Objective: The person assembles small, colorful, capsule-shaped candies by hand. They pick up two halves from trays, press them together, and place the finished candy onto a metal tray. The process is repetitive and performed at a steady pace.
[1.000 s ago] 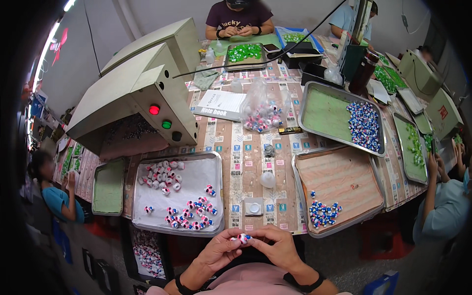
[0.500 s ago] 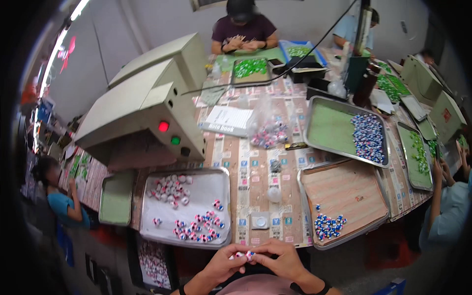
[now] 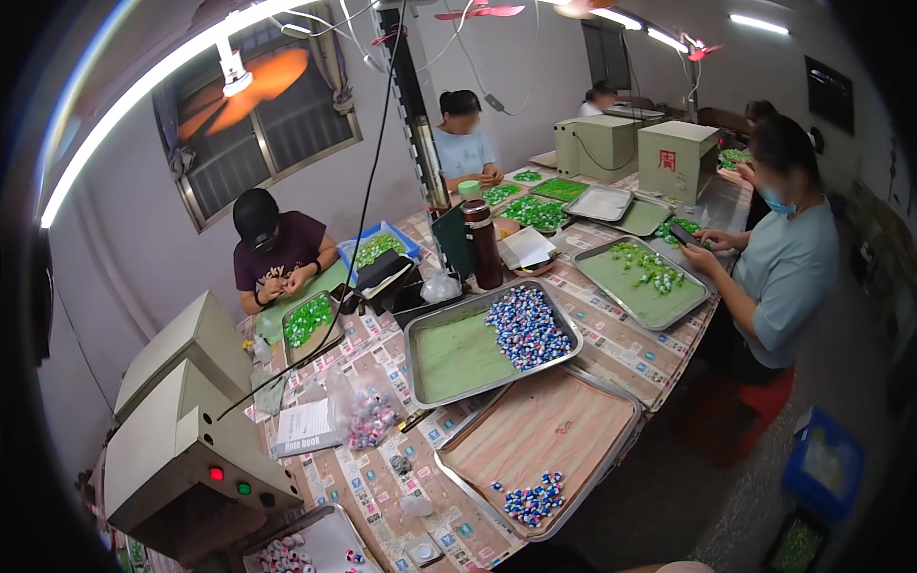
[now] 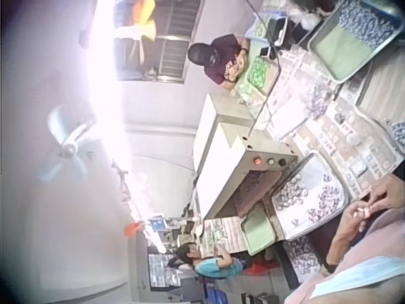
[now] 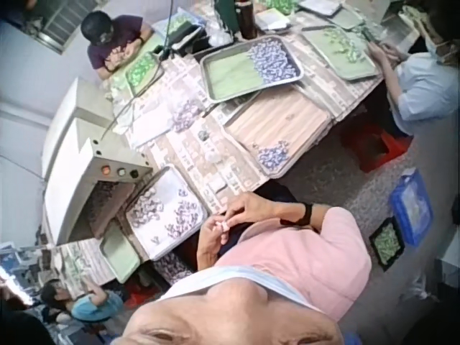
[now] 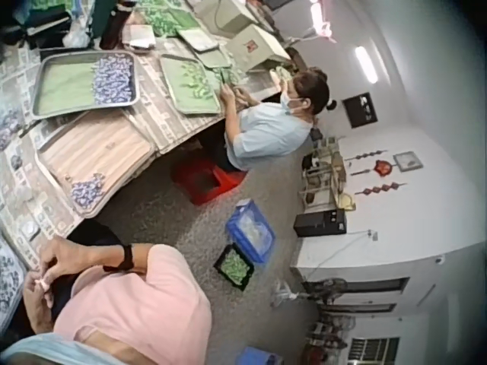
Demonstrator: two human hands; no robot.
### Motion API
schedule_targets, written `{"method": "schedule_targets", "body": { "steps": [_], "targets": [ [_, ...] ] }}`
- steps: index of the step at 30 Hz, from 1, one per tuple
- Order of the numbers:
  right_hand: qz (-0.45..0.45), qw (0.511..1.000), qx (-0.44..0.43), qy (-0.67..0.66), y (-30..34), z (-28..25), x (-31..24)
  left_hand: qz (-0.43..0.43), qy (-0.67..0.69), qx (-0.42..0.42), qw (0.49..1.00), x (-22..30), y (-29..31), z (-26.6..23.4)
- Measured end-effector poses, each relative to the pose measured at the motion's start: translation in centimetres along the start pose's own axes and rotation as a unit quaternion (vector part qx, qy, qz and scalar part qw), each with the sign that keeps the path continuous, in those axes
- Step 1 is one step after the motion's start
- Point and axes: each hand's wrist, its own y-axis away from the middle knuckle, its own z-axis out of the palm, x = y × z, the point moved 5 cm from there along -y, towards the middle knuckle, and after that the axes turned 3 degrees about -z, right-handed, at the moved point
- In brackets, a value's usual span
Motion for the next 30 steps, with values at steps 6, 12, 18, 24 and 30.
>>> {"method": "schedule_targets", "body": {
  "steps": [6, 12, 18, 24, 30],
  "targets": [
    [-0.057, 0.998, 0.020, 0.007, 1.0, -0.5, -1.1, -0.015, -0.004, -0.015, 1.000, 0.8, 0.3, 1.4],
    [-0.051, 0.997, 0.002, 0.062, 0.7, -0.4, 1.2, -0.008, -0.078, 0.081, 0.994, 2.4, 0.1, 0.9],
    [-0.076, 0.975, 0.104, 0.183, 1.2, -3.7, 1.2, 0.179, -0.209, 0.304, 0.912, 7.9, 0.8, -8.9],
    [0.013, 0.966, 0.166, 0.200, 3.6, -7.6, 3.4, 0.239, -0.503, 0.373, 0.742, 8.7, -0.6, -17.6],
    [0.054, 0.914, 0.310, 0.255, 4.8, -12.6, 2.6, 0.245, -0.530, 0.307, 0.752, 8.3, -1.6, -16.5]
  ]
}}
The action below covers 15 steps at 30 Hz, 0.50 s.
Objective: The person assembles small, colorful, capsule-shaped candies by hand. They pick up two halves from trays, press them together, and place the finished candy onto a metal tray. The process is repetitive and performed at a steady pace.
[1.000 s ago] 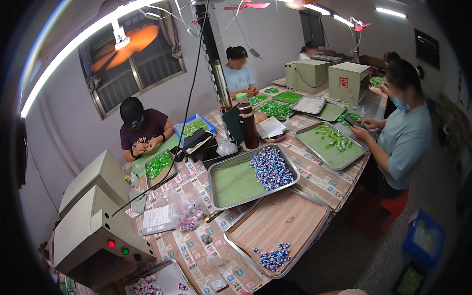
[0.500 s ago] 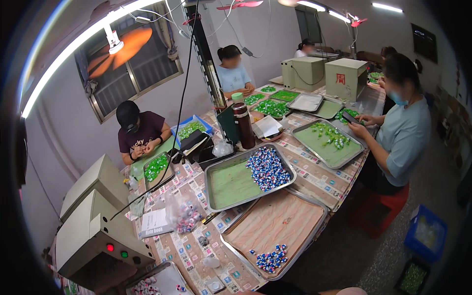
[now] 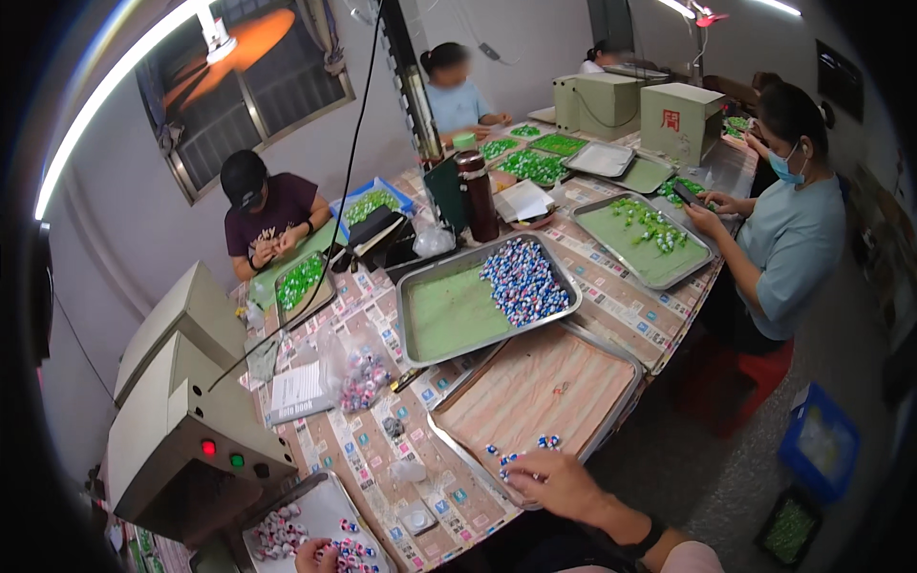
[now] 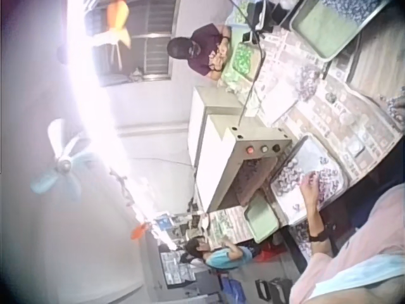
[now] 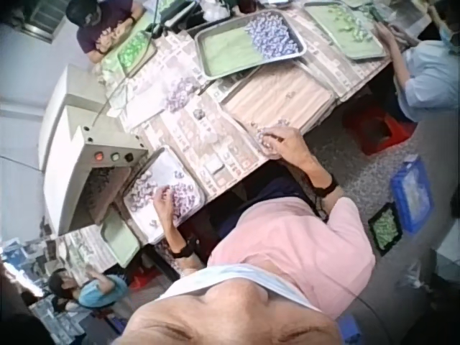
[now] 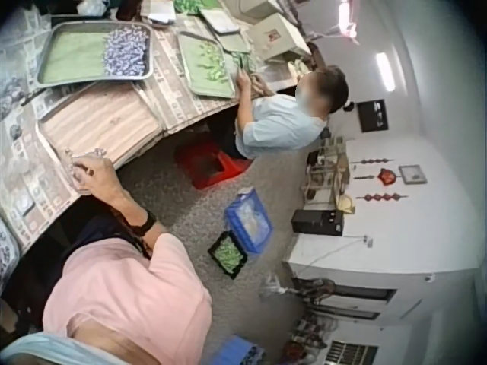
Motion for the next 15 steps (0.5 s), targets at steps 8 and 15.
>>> {"method": "schedule_targets", "body": {
  "steps": [8, 15],
  "targets": [
    [-0.114, 0.973, -0.005, 0.200, -4.3, 2.2, 2.0, -0.066, 0.051, -0.004, 0.997, -3.2, 1.0, 0.0],
    [-0.104, 0.967, -0.046, 0.226, -5.8, 5.1, 3.9, -0.179, 0.321, 0.007, 0.930, 4.1, 4.1, -0.7]
  ]
}}
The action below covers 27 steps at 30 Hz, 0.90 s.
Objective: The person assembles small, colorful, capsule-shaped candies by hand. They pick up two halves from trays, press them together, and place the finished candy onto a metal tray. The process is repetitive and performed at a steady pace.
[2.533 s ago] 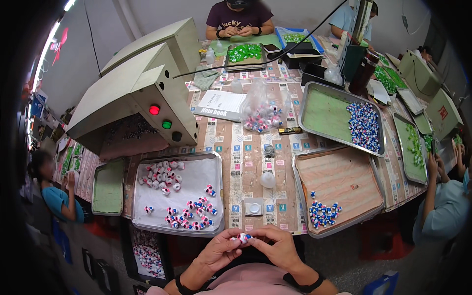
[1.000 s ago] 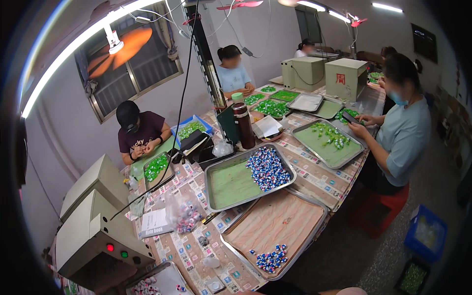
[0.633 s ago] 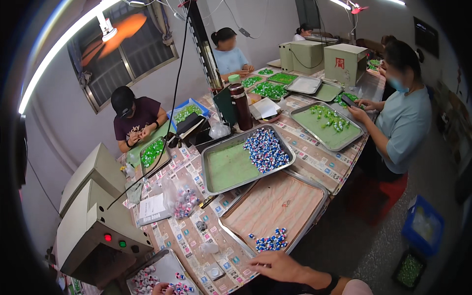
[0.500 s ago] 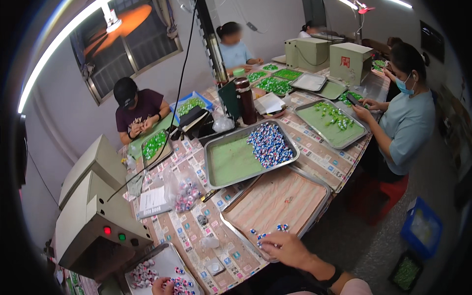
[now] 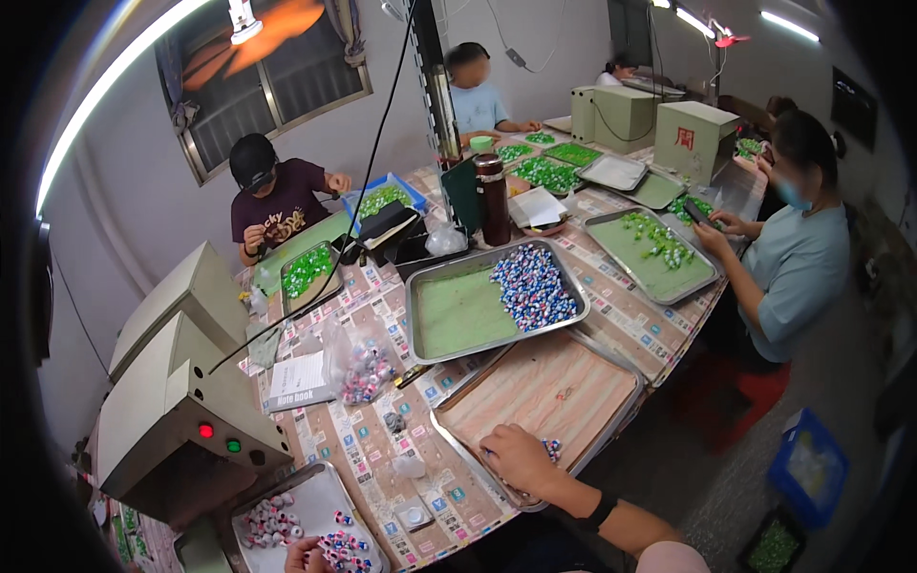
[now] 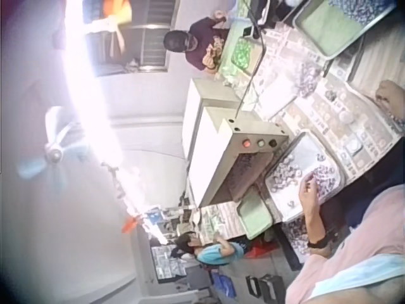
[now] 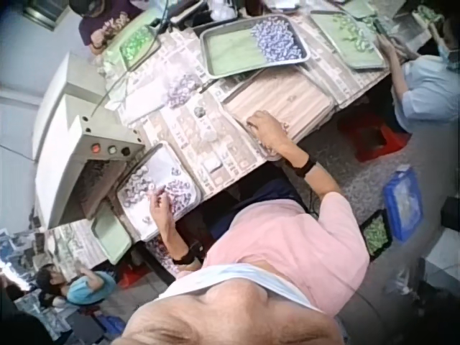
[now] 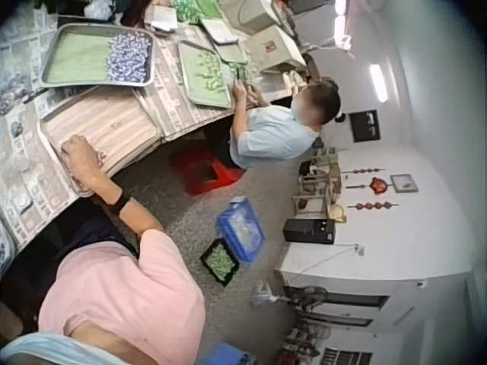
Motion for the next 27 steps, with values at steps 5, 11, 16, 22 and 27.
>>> {"method": "schedule_targets", "body": {
  "steps": [5, 11, 16, 22, 27],
  "targets": [
    [0.038, 0.989, 0.066, -0.128, 1.0, -1.9, -0.7, -0.176, 0.383, -0.249, 0.872, 1.1, 4.0, 9.4],
    [0.137, 0.924, -0.119, -0.337, 4.4, -0.6, -3.5, -0.285, 0.375, -0.369, 0.801, 0.0, 6.8, 16.1],
    [0.037, 0.881, -0.224, -0.415, 6.0, 1.3, -7.6, -0.295, 0.361, -0.357, 0.810, 0.2, 7.2, 17.0],
    [0.075, 0.840, -0.229, -0.485, 6.0, 3.6, -9.0, -0.252, 0.415, -0.350, 0.801, -1.5, 6.1, 15.0],
    [0.150, 0.788, -0.206, -0.560, 5.6, 3.5, -8.8, -0.283, 0.449, -0.287, 0.797, -1.5, 5.9, 13.7]
  ]
}}
